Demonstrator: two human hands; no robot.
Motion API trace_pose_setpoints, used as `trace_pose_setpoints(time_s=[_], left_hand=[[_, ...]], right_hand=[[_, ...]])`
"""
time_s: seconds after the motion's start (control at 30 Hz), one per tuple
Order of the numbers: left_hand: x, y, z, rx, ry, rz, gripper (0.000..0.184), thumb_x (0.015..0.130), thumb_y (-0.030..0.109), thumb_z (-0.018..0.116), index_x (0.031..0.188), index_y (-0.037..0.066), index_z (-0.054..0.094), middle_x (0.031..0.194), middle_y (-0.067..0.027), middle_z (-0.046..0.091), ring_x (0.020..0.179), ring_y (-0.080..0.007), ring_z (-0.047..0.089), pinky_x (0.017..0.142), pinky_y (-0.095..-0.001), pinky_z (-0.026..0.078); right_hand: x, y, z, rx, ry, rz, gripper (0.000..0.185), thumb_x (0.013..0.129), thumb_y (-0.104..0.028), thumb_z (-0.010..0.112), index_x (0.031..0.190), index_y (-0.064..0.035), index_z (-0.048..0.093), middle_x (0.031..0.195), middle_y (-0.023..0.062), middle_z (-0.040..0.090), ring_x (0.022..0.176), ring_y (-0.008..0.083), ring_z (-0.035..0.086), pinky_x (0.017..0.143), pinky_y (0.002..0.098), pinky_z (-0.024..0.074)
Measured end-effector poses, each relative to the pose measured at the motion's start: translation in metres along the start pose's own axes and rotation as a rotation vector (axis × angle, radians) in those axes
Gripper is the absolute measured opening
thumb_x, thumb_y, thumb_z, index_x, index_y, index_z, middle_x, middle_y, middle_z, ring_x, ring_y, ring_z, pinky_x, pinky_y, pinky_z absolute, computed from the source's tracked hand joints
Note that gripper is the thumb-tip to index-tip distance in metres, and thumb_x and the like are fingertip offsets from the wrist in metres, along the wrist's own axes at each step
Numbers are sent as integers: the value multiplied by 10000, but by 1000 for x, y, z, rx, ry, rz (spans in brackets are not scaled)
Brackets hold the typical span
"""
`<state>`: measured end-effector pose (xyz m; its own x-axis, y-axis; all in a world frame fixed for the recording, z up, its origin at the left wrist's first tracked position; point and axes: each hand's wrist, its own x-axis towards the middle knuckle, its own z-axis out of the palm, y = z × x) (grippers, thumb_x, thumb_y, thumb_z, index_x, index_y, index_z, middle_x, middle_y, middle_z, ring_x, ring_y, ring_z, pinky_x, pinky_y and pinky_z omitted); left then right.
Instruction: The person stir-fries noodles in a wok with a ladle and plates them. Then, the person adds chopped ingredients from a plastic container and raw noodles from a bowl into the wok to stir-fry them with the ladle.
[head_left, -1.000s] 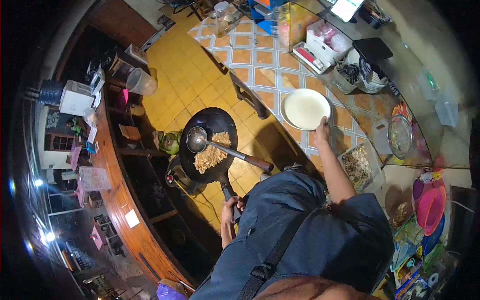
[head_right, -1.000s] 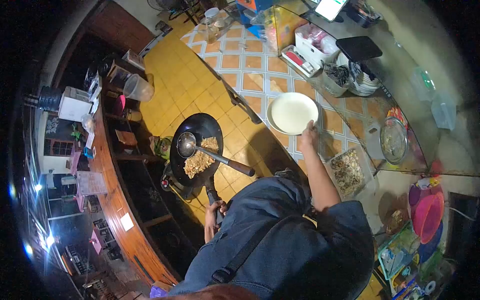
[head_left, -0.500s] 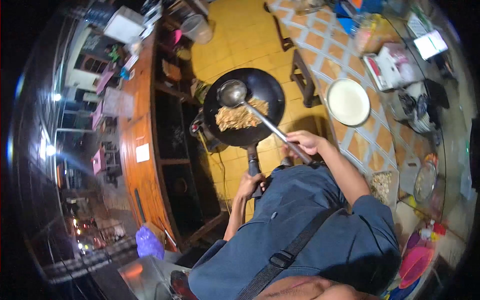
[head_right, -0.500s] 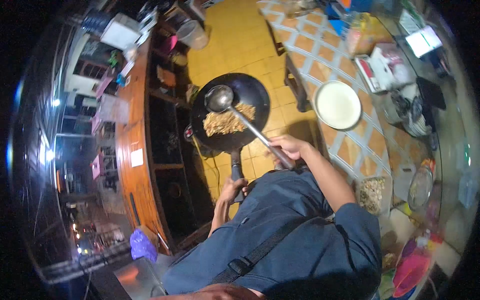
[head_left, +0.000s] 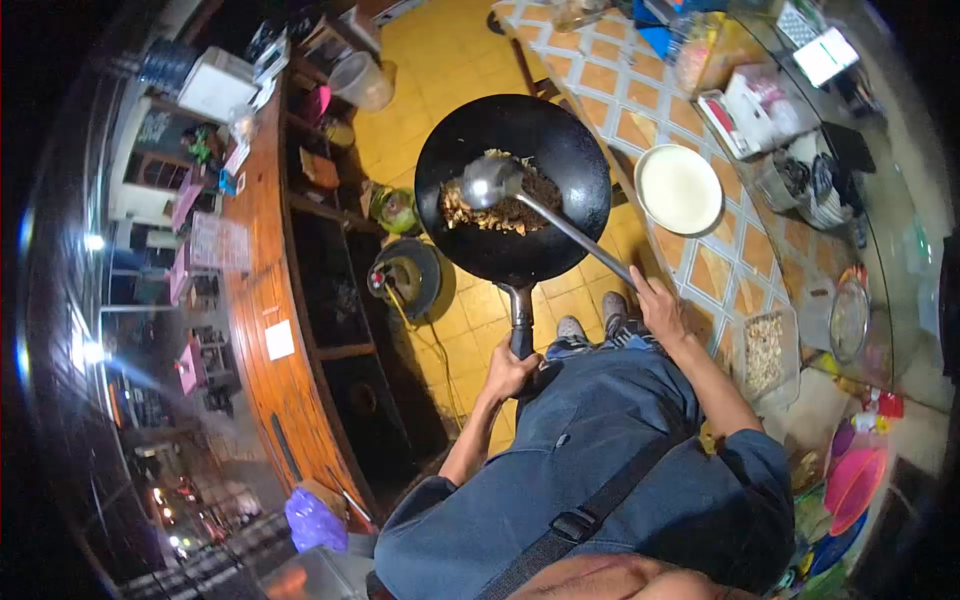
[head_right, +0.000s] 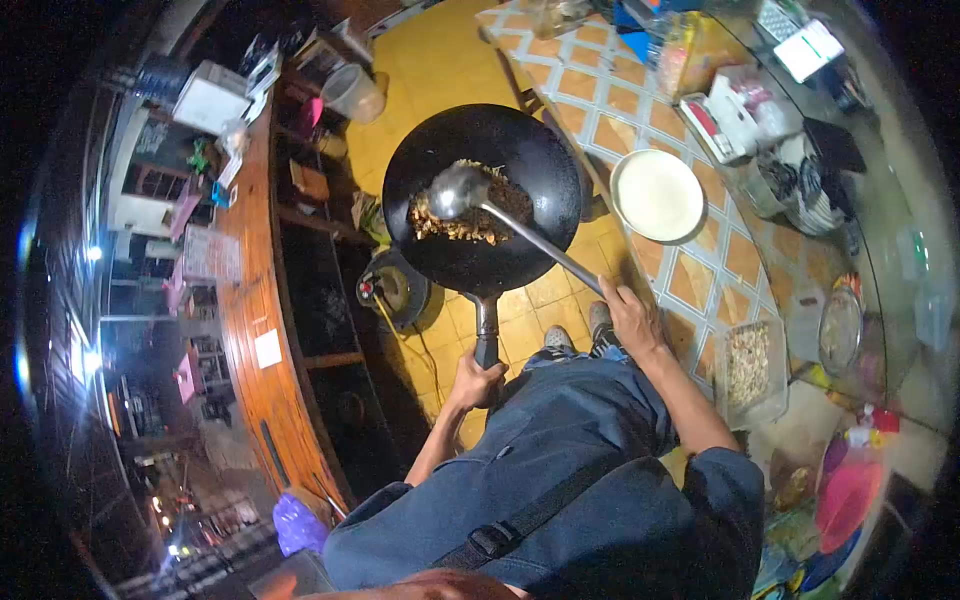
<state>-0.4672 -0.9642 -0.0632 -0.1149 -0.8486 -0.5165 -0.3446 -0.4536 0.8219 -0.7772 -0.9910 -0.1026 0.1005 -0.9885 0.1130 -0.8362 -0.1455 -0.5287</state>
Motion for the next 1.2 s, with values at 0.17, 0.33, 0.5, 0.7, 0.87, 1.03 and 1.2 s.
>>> trace_pose_setpoints(time_s=[0.17, 0.33, 0.5, 0.7, 0.87, 1.03, 1.2], left_hand=[[21, 18, 11, -28, -76, 36, 255, 711, 82, 638, 850, 15, 435, 573, -49, 519, 450, -140, 504, 417, -284, 410], [28, 21, 43, 90, -131, 75, 358, 678, 133, 628, 969, -30, 499, 611, -47, 496, 515, -147, 489, 484, -285, 401], [43, 54, 67, 178, -166, 138, 356, 684, 129, 627, 979, -26, 504, 614, -41, 496, 506, -135, 459, 478, -278, 387], [85, 66, 107, 128, -182, 156, 310, 690, 106, 625, 941, -9, 484, 582, -42, 498, 474, -131, 495, 442, -283, 397], [85, 91, 127, 152, -151, 112, 310, 701, 69, 616, 967, -16, 481, 586, -51, 512, 459, -141, 510, 432, -293, 422], [93, 92, 143, 206, -69, 130, 339, 681, 71, 617, 988, -13, 500, 603, -61, 526, 466, -145, 523, 445, -295, 439], [107, 98, 157, 254, -4, 170, 339, 654, 91, 625, 958, -14, 516, 605, -64, 533, 489, -158, 526, 469, -312, 436]], right_hand=[[-56, 38, -30, -229, -56, 131, 565, 828, -47, 500, 1346, -237, 378, 772, 153, 512, 718, 350, 556, 674, 438, 469], [-62, 37, -61, 114, 85, 239, 539, 813, -124, 550, 1316, -265, 417, 845, 188, 561, 712, 381, 566, 625, 445, 456], [-58, 57, -49, -165, 105, 402, 554, 832, -107, 504, 1342, -274, 366, 836, 186, 563, 727, 368, 584, 599, 452, 463], [-111, 114, -83, -172, 47, 399, 607, 802, -66, 532, 1354, -243, 350, 766, 172, 545, 638, 354, 565, 566, 440, 458], [-78, 105, -95, -58, 281, 436, 570, 806, -116, 562, 1336, -228, 383, 718, 166, 546, 642, 338, 566, 549, 425, 455], [-96, 124, -81, -145, 126, 519, 593, 819, -128, 557, 1360, -229, 333, 822, 194, 564, 666, 349, 588, 564, 434, 485], [-121, 131, -141, 95, 61, 448, 607, 814, -118, 560, 1364, -231, 328, 863, 196, 586, 703, 368, 590, 613, 427, 484]])
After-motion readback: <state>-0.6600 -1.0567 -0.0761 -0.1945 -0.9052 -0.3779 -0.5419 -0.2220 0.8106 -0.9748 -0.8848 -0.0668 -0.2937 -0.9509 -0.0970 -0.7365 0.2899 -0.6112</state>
